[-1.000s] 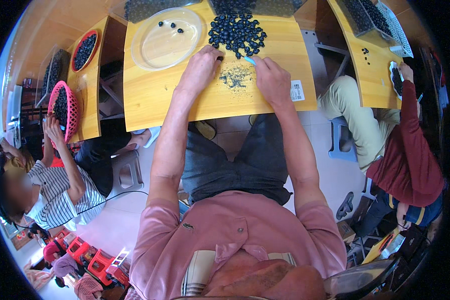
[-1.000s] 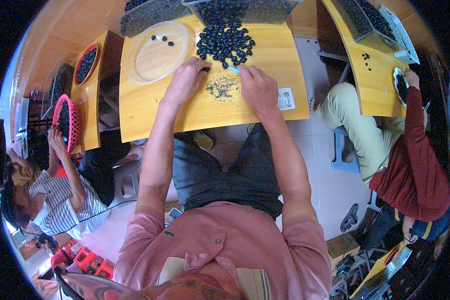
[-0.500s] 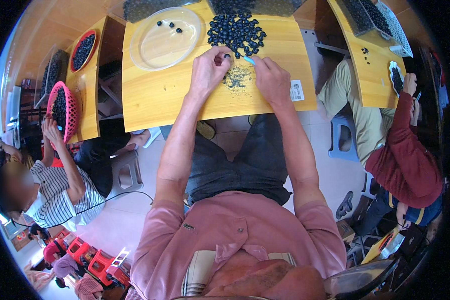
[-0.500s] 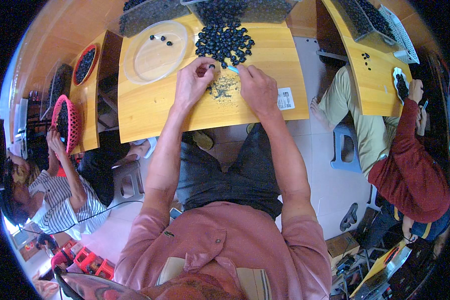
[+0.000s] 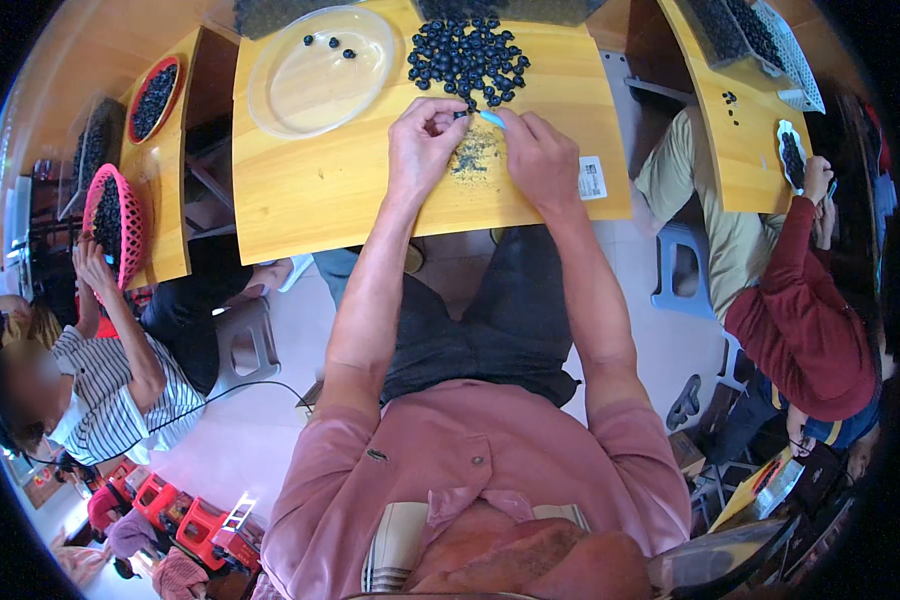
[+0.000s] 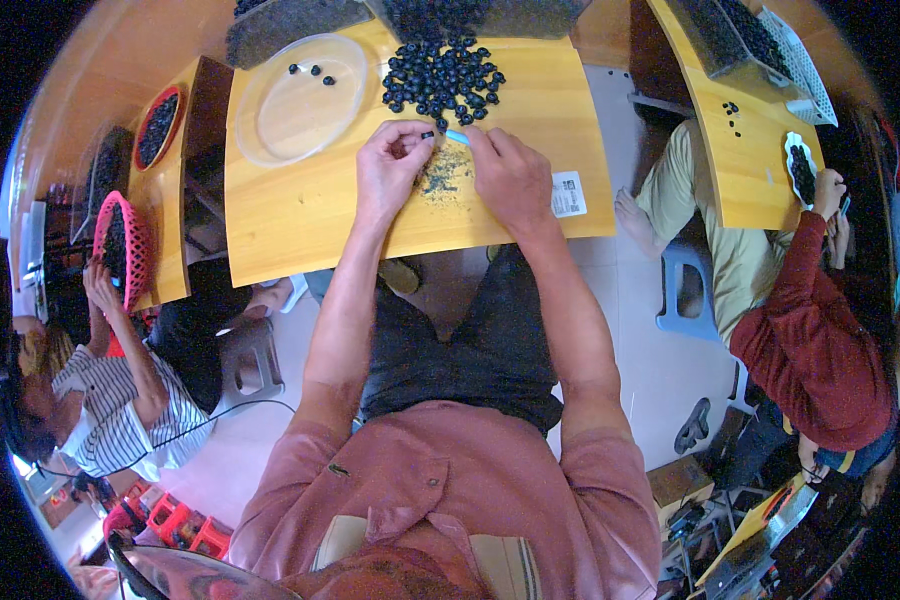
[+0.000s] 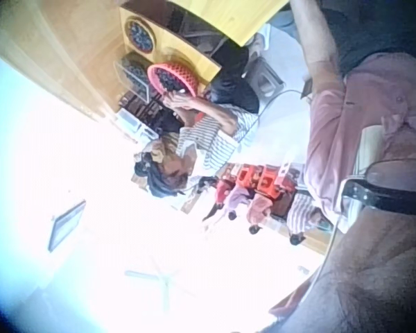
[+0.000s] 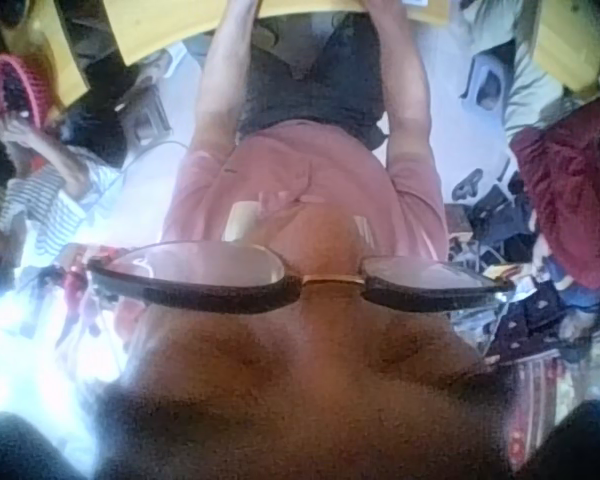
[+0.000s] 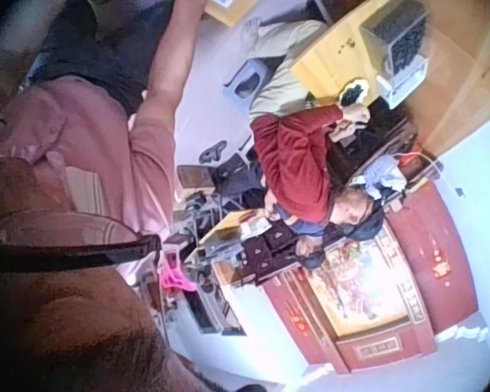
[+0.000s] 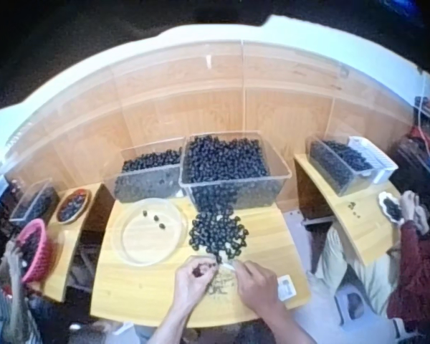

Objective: The recorder is sorting and inspecting blueberries on a table using hands and a blue tool.

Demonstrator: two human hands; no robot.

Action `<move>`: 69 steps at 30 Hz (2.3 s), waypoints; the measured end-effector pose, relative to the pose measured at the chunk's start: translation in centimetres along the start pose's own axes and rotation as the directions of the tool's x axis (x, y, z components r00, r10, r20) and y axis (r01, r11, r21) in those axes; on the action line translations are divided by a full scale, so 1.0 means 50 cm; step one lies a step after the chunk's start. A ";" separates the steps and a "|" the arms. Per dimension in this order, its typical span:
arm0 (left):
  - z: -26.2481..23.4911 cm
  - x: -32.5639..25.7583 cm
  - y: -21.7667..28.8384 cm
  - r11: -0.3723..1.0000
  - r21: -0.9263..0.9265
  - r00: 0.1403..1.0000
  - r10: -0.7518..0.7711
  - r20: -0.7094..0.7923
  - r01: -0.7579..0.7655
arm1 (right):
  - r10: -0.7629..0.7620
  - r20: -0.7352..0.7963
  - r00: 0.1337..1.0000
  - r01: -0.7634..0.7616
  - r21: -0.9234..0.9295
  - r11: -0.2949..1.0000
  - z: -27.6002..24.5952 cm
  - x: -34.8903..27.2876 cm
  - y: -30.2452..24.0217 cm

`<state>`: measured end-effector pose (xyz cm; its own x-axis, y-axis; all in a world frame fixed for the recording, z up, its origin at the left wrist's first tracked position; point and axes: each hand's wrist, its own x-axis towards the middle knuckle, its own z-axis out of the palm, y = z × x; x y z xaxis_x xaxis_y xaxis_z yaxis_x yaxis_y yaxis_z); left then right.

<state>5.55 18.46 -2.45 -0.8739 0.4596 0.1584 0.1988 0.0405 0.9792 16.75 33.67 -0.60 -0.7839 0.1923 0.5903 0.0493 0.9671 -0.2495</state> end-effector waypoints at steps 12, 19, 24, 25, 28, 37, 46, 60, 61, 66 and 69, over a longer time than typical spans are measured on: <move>0.006 -0.003 0.016 0.997 -0.071 0.999 -0.035 0.041 0.038 | -0.106 -0.006 0.994 0.106 -0.017 0.994 0.002 -0.003 0.003; 0.010 -0.005 0.024 0.995 -0.100 1.000 -0.017 0.009 0.018 | -0.112 0.016 0.994 0.113 -0.046 0.993 0.000 -0.003 0.000; 0.004 -0.004 0.021 0.999 -0.040 0.998 -0.027 0.052 0.029 | -0.080 0.051 0.996 0.081 -0.010 0.997 -0.001 -0.003 0.000; 0.002 -0.004 0.018 0.999 -0.041 0.998 -0.027 0.051 0.030 | -0.036 0.085 0.996 0.039 -0.028 0.999 -0.001 -0.002 0.001; 0.000 -0.005 0.012 0.966 -0.258 1.000 -0.022 0.012 0.025 | 0.006 0.121 0.993 0.000 -0.050 0.999 0.001 0.000 0.003; -0.001 -0.007 0.023 0.985 -0.138 0.995 0.094 -0.045 -0.099 | 0.012 0.079 0.997 -0.008 -0.050 0.999 0.001 -0.001 0.001; -0.004 -0.003 0.008 0.980 -0.175 0.988 0.067 -0.139 -0.091 | 0.013 0.025 1.000 -0.012 -0.037 0.999 0.009 -0.007 0.008; 0.003 -0.005 0.007 0.979 -0.192 0.994 -0.086 -0.072 0.071 | 0.004 0.027 1.000 -0.003 -0.008 1.000 0.004 -0.006 0.005; 0.005 -0.005 0.009 0.978 -0.194 0.993 -0.089 -0.072 0.074 | 0.004 0.024 1.000 -0.003 -0.011 1.000 0.003 -0.006 0.004; 0.004 -0.006 0.016 0.995 -0.096 0.995 0.027 -0.092 -0.036 | 0.023 0.029 0.999 -0.023 0.003 1.000 0.010 -0.009 0.007; -0.005 -0.004 0.003 0.990 -0.106 0.994 -0.096 -0.056 0.090 | -0.007 0.035 0.999 0.008 -0.028 1.000 0.005 -0.005 0.003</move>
<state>5.67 18.17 -2.30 -0.9126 0.4028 0.0703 0.0713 -0.0124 0.9974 16.79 33.72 -1.00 -0.8057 0.1797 0.5644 0.0607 0.9729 -0.2231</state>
